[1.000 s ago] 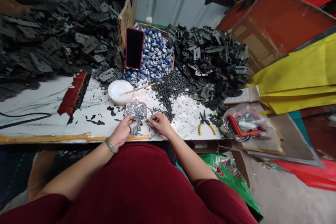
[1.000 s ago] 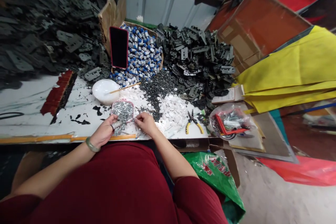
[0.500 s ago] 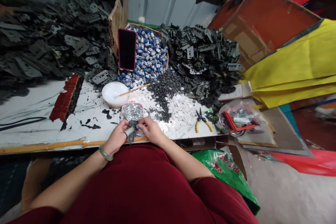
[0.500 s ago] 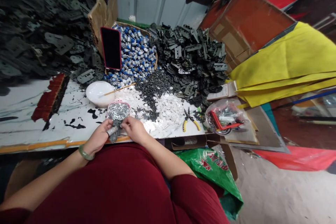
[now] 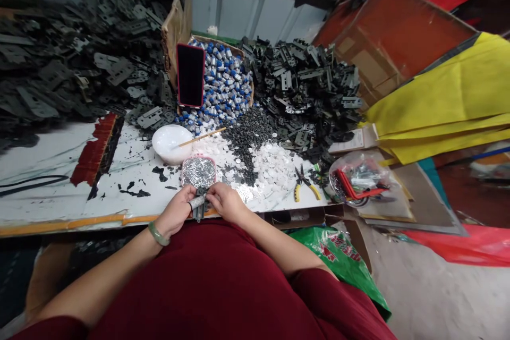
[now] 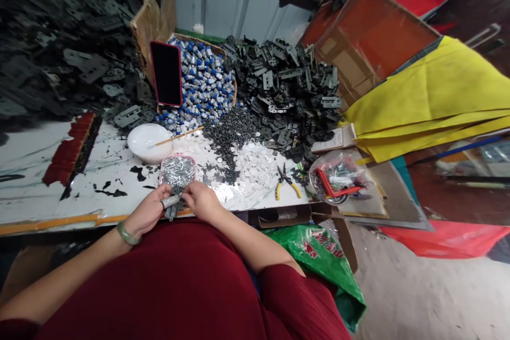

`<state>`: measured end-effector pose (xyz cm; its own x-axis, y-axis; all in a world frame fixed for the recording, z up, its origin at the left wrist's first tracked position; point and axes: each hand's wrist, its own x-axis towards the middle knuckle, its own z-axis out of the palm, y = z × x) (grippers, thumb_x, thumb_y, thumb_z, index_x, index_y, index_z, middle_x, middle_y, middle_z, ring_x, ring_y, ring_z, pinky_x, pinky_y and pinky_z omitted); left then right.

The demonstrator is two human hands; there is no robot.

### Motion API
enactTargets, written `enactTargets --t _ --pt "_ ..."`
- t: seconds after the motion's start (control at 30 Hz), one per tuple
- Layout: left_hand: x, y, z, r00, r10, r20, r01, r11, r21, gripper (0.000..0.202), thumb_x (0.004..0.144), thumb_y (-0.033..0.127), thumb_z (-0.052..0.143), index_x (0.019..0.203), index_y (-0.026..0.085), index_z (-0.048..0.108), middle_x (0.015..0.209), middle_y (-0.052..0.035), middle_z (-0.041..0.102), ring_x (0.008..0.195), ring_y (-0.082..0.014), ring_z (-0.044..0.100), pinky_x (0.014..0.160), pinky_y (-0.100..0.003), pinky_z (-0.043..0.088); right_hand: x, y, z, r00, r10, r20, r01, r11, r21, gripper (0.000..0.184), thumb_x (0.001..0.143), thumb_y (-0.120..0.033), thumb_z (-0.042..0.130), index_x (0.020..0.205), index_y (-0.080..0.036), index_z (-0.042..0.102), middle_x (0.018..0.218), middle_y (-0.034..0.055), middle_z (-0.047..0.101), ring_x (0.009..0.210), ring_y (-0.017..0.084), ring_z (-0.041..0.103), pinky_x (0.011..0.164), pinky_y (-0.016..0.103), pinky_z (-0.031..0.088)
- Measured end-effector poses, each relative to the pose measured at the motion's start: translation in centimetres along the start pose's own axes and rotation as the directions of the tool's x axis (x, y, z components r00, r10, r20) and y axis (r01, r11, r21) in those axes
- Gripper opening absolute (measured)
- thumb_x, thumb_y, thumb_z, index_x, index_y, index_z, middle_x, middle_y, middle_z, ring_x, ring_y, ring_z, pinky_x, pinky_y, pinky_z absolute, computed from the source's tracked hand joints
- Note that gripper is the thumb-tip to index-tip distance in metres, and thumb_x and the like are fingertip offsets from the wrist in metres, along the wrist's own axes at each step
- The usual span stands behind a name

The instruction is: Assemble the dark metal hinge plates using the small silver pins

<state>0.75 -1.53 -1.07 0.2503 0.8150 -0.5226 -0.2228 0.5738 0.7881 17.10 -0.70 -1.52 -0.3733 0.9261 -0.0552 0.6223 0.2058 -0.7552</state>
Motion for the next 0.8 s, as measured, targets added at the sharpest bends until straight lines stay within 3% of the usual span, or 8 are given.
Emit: enactTargets --t 0.1,0.17,0.23,0.3,0.43,0.53,0.63,0.8 --pt "0.2 0.0 0.1 0.999 -0.038 0.0 0.038 0.999 0.003 0.033 0.054 0.024 0.076 0.073 0.018 0.05 0.061 0.0055 0.059 0.047 -0.0076 0.05 0.044 -0.019 0.036 0.9 1.8 -1.6 0.993 -0.011 0.117 0.014 1.0 -0.023 0.01 0.088 -0.019 0.054 0.09 -0.019 0.064 0.089 0.0024 0.065 0.082 0.013 0.058 0.074 0.022 0.042" --pt "0.4 0.0 0.1 1.0 -0.03 -0.001 0.03 1.0 0.0 0.033 0.054 0.023 0.076 0.073 0.018 0.05 0.063 0.0043 0.061 0.05 -0.0083 0.052 0.046 -0.019 0.038 1.9 3.3 -2.9 0.996 0.056 0.07 -0.042 0.981 -0.187 0.015 0.089 -0.017 0.052 0.094 -0.018 0.066 0.094 0.0051 0.065 0.089 0.015 0.058 0.079 0.025 0.042" --pt "0.5 0.1 0.2 1.0 -0.013 -0.001 0.013 1.0 0.002 0.033 0.053 0.022 0.076 0.073 0.017 0.05 0.064 0.0033 0.063 0.054 -0.0095 0.055 0.05 -0.02 0.04 2.8 4.7 -4.0 0.994 0.113 -0.017 -0.11 0.907 -0.407 0.019 0.091 -0.017 0.049 0.097 -0.018 0.067 0.097 0.0085 0.064 0.094 0.019 0.055 0.082 0.029 0.04" --pt "0.6 0.2 0.3 1.0 -0.008 -0.002 0.008 1.0 0.013 0.033 0.052 0.021 0.076 0.073 0.017 0.051 0.064 0.0029 0.063 0.057 -0.0107 0.057 0.053 -0.021 0.042 3.5 5.7 -4.7 0.993 0.115 -0.008 -0.1 0.821 -0.562 0.021 0.092 -0.019 0.047 0.099 -0.018 0.067 0.098 0.0104 0.063 0.097 0.022 0.053 0.082 0.031 0.039" --pt "0.5 0.5 0.4 1.0 -0.01 -0.009 0.01 0.999 0.033 0.033 0.051 0.022 0.075 0.075 0.017 0.053 0.064 0.0033 0.062 0.057 -0.011 0.056 0.055 -0.022 0.044 3.7 6.3 -4.9 0.994 0.101 0.044 -0.045 0.739 -0.672 0.022 0.093 -0.022 0.045 0.098 -0.019 0.066 0.098 0.0112 0.062 0.096 0.023 0.051 0.078 0.031 0.038" --pt "0.6 0.5 0.5 1.0 -0.011 -0.019 0.012 0.999 0.051 0.032 0.052 0.023 0.075 0.074 0.017 0.052 0.062 0.0042 0.061 0.055 -0.0103 0.055 0.052 -0.021 0.042 3.5 5.8 -4.6 0.994 0.11 -0.017 -0.095 0.766 -0.636 0.019 0.092 -0.023 0.046 0.094 -0.017 0.064 0.098 0.0115 0.062 0.095 0.022 0.052 0.077 0.031 0.038" --pt "0.7 0.3 0.6 1.0 0.003 -0.024 -0.001 0.997 0.074 0.031 0.053 0.024 0.074 0.073 0.018 0.051 0.063 0.0043 0.061 0.054 -0.01 0.054 0.051 -0.021 0.042 2.8 4.5 -3.9 0.983 0.151 -0.099 -0.179 0.886 -0.427 0.016 0.092 -0.022 0.046 0.094 -0.017 0.061 0.093 0.0071 0.064 0.088 0.018 0.055 0.075 0.027 0.039" --pt "0.8 0.1 0.9 0.999 0.054 0.008 -0.054 0.993 0.103 0.031 0.053 0.023 0.074 0.073 0.018 0.05 0.062 0.0056 0.059 0.055 -0.0091 0.052 0.054 -0.02 0.042 1.6 1.5 -2.2 0.999 0.027 0.035 -0.021 0.988 -0.154 0.008 0.09 -0.023 0.052 0.089 -0.019 0.059 0.084 0.0003 0.064 0.077 0.012 0.056 0.069 0.022 0.038"
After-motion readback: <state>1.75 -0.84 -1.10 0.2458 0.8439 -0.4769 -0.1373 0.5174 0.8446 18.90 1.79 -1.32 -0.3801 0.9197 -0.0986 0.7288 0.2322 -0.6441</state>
